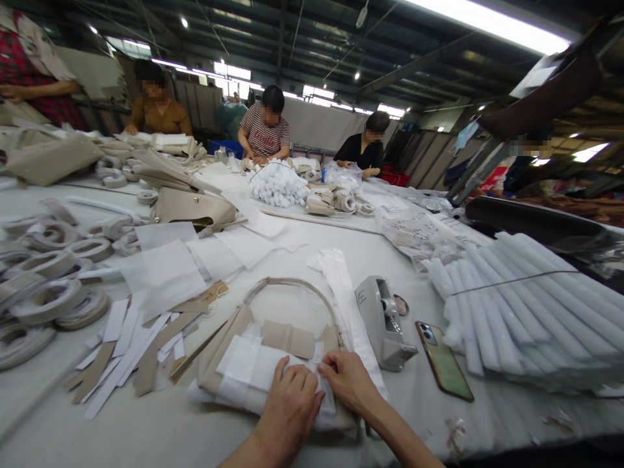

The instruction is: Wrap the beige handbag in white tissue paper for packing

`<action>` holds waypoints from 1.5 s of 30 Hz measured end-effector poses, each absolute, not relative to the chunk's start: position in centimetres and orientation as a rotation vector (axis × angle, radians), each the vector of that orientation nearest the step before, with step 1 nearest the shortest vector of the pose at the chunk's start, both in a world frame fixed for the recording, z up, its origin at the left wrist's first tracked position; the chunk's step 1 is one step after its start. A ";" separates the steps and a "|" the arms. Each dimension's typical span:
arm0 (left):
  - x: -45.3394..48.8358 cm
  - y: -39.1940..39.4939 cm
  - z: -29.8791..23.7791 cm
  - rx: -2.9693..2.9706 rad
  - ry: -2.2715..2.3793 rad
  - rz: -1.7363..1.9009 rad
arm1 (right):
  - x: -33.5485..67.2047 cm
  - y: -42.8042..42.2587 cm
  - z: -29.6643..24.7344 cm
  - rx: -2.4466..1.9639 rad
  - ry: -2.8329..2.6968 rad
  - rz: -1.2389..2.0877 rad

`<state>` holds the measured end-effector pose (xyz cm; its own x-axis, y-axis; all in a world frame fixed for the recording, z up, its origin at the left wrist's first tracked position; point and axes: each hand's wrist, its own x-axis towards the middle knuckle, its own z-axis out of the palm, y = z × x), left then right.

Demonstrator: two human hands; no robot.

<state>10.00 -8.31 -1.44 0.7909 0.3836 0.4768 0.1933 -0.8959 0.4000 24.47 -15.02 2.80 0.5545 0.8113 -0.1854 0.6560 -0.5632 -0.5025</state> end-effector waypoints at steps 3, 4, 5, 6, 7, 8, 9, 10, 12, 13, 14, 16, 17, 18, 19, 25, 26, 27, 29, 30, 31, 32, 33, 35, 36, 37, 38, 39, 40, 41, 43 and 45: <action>9.6 -7.9 -1.3 2.787 0.331 0.876 | 24.5 -15.1 2.6 -2.413 -1.213 0.575; 9.5 -7.7 -1.2 2.851 0.253 0.855 | 24.5 -15.1 2.6 -2.406 -1.216 0.576; 9.3 -7.6 -1.0 2.907 0.177 0.810 | 24.5 -15.1 2.5 -2.399 -1.213 0.578; 9.2 -7.5 -0.9 2.948 0.119 0.747 | 24.5 -15.2 2.5 -2.391 -1.209 0.580; 9.0 -7.4 -0.9 2.973 0.086 0.683 | 24.4 -15.2 2.5 -2.385 -1.202 0.580; 8.9 -7.4 -0.9 2.987 0.076 0.622 | 24.4 -15.2 2.5 -2.383 -1.195 0.577; 8.8 -7.5 -1.0 2.993 0.079 0.574 | 24.3 -15.3 2.4 -2.383 -1.192 0.573; 8.7 -7.6 -1.1 2.997 0.083 0.537 | 24.3 -15.4 2.3 -2.386 -1.194 0.565; 8.8 -7.8 -1.5 3.002 0.100 0.485 | 24.2 -15.5 2.0 -2.398 -1.201 0.547; 8.9 -7.8 -1.7 3.004 0.118 0.466 | 24.1 -15.5 1.8 -2.409 -1.204 0.534; 9.0 -7.9 -1.9 3.006 0.137 0.445 | 24.1 -15.5 1.6 -2.425 -1.205 0.515; 9.3 -8.0 -2.2 3.013 0.162 0.399 | 24.0 -15.6 1.4 -2.469 -1.189 0.476; 9.4 -8.0 -2.3 3.015 0.166 0.377 | 24.0 -15.6 1.3 -2.490 -1.165 0.465; 9.5 -8.0 -2.4 3.014 0.170 0.359 | 24.1 -15.6 1.2 -2.502 -1.137 0.462; 9.6 -8.0 -2.5 3.010 0.172 0.345 | 24.2 -15.6 1.3 -2.500 -1.114 0.468; 9.7 -8.0 -2.2 2.990 0.168 0.309 | 25.2 -15.4 2.9 -2.425 -1.136 0.495; 9.6 -8.0 -2.2 2.986 0.176 0.313 | 25.3 -15.2 3.3 -2.448 -1.138 0.447; 9.6 -8.0 -2.1 2.981 0.190 0.320 | 25.4 -15.0 3.6 -2.473 -1.152 0.383; 9.5 -8.1 -2.0 2.969 0.223 0.336 | 25.5 -14.5 4.0 -2.496 -1.228 0.267; 9.5 -8.2 -2.1 2.964 0.236 0.344 | 25.5 -14.2 4.0 -2.491 -1.277 0.223; 9.5 -8.2 -2.1 2.961 0.242 0.351 | 25.6 -14.0 3.9 -2.481 -1.321 0.197; 9.5 -8.3 -2.2 2.961 0.245 0.355 | 25.7 -13.8 3.8 -2.473 -1.350 0.189; 9.5 -8.3 -2.3 2.963 0.243 0.356 | 25.8 -13.6 3.6 -2.473 -1.362 0.198; 9.5 -8.3 -2.5 2.969 0.237 0.350 | 26.0 -13.3 3.1 -2.487 -1.349 0.223; 9.6 -8.3 -2.6 2.972 0.233 0.339 | 26.1 -13.1 2.9 -2.493 -1.340 0.232; 9.6 -8.2 -2.6 2.975 0.230 0.323 | 26.2 -13.0 2.7 -2.503 -1.328 0.241; 9.6 -8.2 -2.7 2.977 0.227 0.304 | 26.3 -13.0 2.5 -2.516 -1.312 0.253; 9.7 -8.2 -2.7 2.977 0.224 0.283 | 26.4 -12.9 2.3 -2.529 -1.292 0.270; 9.7 -8.2 -2.6 2.975 0.224 0.264 | 26.5 -12.9 2.2 -2.539 -1.275 0.286; 9.8 -8.1 -2.6 2.972 0.219 0.250 | 26.5 -12.8 2.0 -2.541 -1.263 0.299; 9.8 -8.1 -2.5 2.961 0.216 0.241 | 26.6 -12.7 1.8 -2.523 -1.261 0.301; 9.7 -8.0 -2.3 2.954 0.215 0.252 | 26.6 -12.6 1.4 -2.496 -1.237 0.257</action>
<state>9.73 -8.04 -2.29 0.9753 0.1571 0.1549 0.1286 -0.9753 0.1798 26.61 -12.57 1.43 0.6043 0.7967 -0.0104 0.7347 -0.5622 -0.3797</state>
